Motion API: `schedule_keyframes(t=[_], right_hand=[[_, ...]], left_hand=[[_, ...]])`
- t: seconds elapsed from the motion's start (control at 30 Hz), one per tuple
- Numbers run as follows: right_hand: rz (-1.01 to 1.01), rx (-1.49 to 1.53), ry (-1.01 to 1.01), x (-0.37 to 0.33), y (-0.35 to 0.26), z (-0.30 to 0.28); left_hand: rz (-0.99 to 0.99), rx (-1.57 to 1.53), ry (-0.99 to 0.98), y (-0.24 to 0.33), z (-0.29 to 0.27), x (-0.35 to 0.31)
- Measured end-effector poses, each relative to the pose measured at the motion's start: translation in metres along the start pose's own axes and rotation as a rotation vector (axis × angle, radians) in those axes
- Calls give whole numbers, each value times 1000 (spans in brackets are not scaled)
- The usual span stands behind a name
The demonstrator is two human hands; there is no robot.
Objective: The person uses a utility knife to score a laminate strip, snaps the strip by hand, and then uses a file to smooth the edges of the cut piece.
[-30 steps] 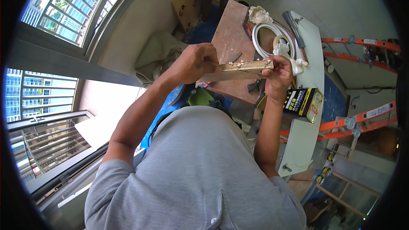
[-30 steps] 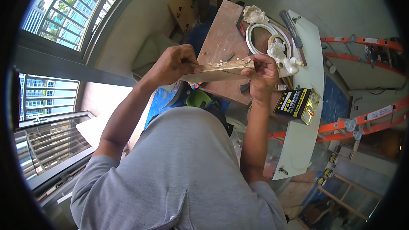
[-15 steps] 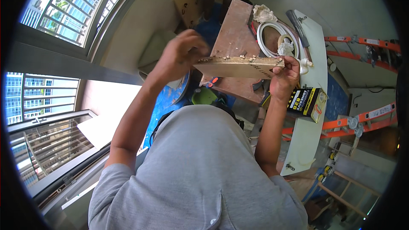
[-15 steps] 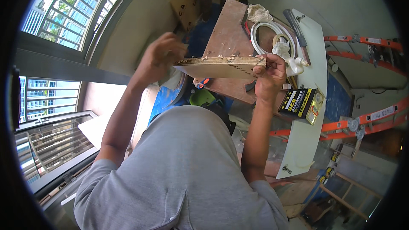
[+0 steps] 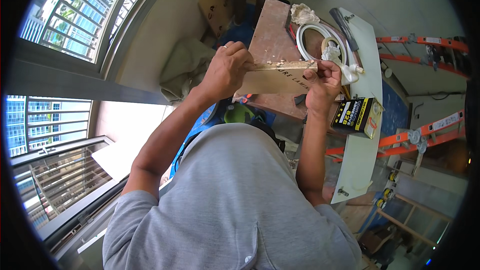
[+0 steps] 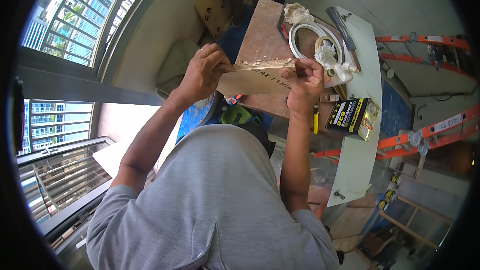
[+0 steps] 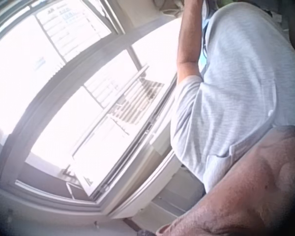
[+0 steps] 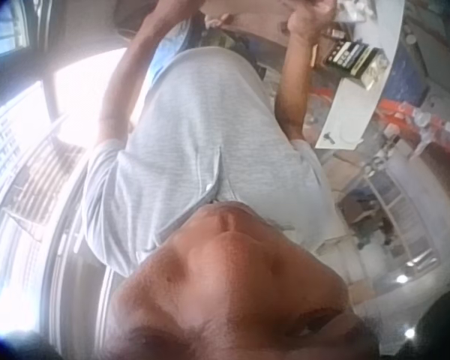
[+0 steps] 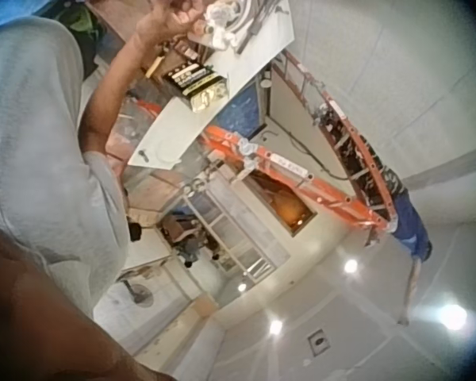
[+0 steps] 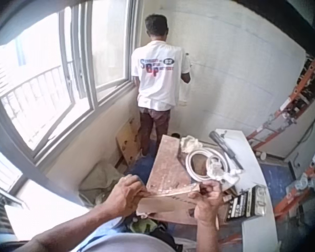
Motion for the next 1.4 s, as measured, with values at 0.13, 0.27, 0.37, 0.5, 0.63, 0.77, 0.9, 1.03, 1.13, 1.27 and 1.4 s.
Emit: schedule_keyframes(t=[0.13, 0.27, 0.37, 0.5, 0.63, 0.77, 0.9, 1.03, 1.13, 1.27, 1.4], right_hand=[[-29, 64, 36, 3, -6, -13], [-73, 46, 20, 8, -16, -24], [-64, 54, 21, 8, -18, -25], [-88, 53, -10, 8, -22, -19], [-105, 40, -58, 3, -30, -11], [-131, 41, -69, -2, -37, -3], [-126, 20, -59, -6, -40, -1], [-144, -31, -38, -10, -38, -4], [-166, -34, -55, -10, -41, 0], [-152, 62, -30, -9, -44, -14], [-142, 46, -41, -8, -43, -18]], left_hand=[[-308, -443, 191, -5, -27, -23], [-637, -190, 91, -47, -64, -64], [-484, -62, 84, -34, -64, -62], [-256, -186, 128, 5, -46, -21], [33, -79, 42, 17, -29, 6], [80, 10, -32, 20, -22, 16], [113, -66, -55, 19, -22, 15], [141, -73, -109, 22, -22, 20], [93, -128, -16, 17, -20, 17], [-494, -306, 204, -11, -53, -9], [-529, 12, -41, -45, -72, -55]])
Point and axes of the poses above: each hand's wrist, its own x-axis towards the middle knuckle, its own z-axis out of the palm, y = z × x, the point moved 3 cm from there along x, towards the middle knuckle, and after that the axes turned 14 degrees about z, right-handed, at the moved point
